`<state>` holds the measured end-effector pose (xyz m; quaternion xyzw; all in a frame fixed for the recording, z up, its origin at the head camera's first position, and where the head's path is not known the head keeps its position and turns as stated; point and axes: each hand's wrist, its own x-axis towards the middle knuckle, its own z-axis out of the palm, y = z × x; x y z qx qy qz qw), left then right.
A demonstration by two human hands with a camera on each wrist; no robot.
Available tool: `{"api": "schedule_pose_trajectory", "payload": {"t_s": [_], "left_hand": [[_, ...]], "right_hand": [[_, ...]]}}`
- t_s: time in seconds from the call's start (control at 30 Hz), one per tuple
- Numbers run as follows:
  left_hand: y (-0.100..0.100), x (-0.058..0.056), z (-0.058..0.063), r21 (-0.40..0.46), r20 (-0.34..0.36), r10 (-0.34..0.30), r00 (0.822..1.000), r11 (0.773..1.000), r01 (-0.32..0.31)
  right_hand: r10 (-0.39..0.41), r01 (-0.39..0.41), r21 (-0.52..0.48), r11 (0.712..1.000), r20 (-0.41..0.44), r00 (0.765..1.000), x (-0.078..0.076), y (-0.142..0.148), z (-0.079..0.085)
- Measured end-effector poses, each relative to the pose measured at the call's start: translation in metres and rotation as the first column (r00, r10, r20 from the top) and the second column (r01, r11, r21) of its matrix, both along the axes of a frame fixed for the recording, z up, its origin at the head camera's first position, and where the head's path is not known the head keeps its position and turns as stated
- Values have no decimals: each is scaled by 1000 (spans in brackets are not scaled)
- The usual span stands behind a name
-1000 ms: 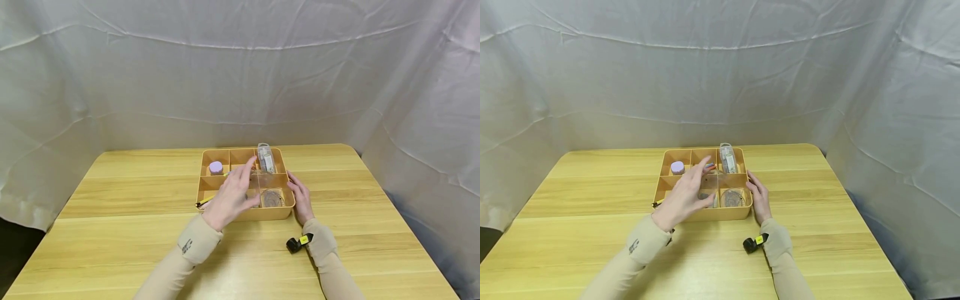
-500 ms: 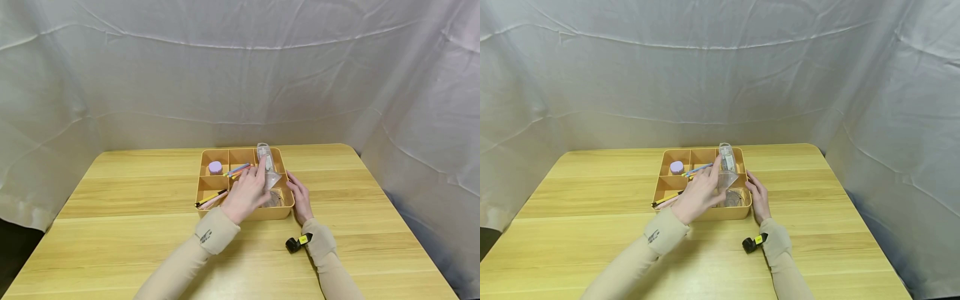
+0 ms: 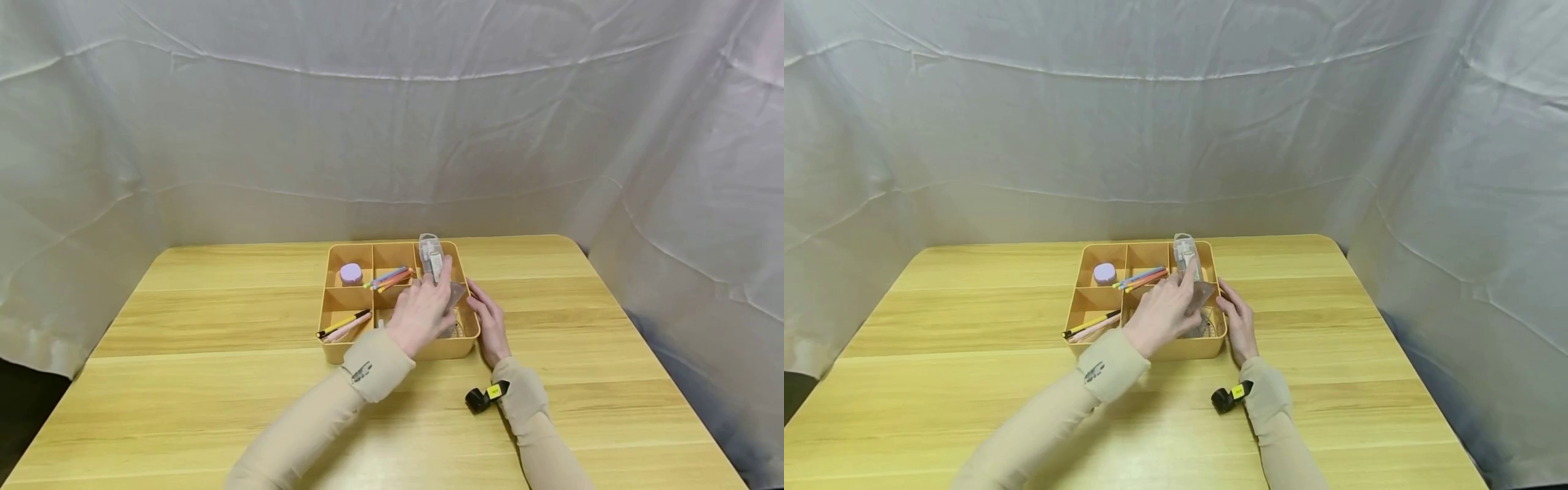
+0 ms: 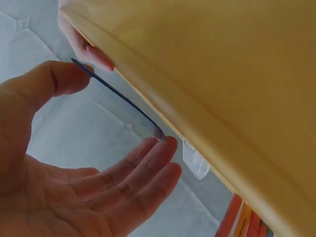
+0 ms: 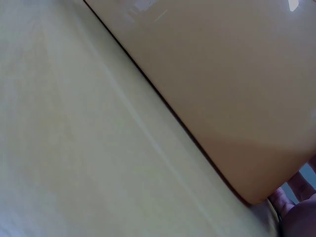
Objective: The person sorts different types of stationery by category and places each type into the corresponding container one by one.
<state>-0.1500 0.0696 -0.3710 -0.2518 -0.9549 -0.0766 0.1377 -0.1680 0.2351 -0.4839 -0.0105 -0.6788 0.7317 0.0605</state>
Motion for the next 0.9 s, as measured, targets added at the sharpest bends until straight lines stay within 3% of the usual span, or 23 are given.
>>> {"api": "schedule_pose_trajectory", "payload": {"t_s": [0.33, 0.63, 0.9], "left_hand": [[7, -2, -6, -95, -29, 39, 999, 995, -41], [18, -2, -11, -206, -66, 79, 995, 974, -91], [21, -1, -17, -224, -100, 93, 991, 968, -113]], "right_hand": [[-1, 1, -1, 1000, -20, 1000, -1, 0, -1], [-12, 12, -4, 1000, -31, 999, -1, 0, -1], [-14, 15, 14, 1000, -44, 999, -1, 0, -1]]}}
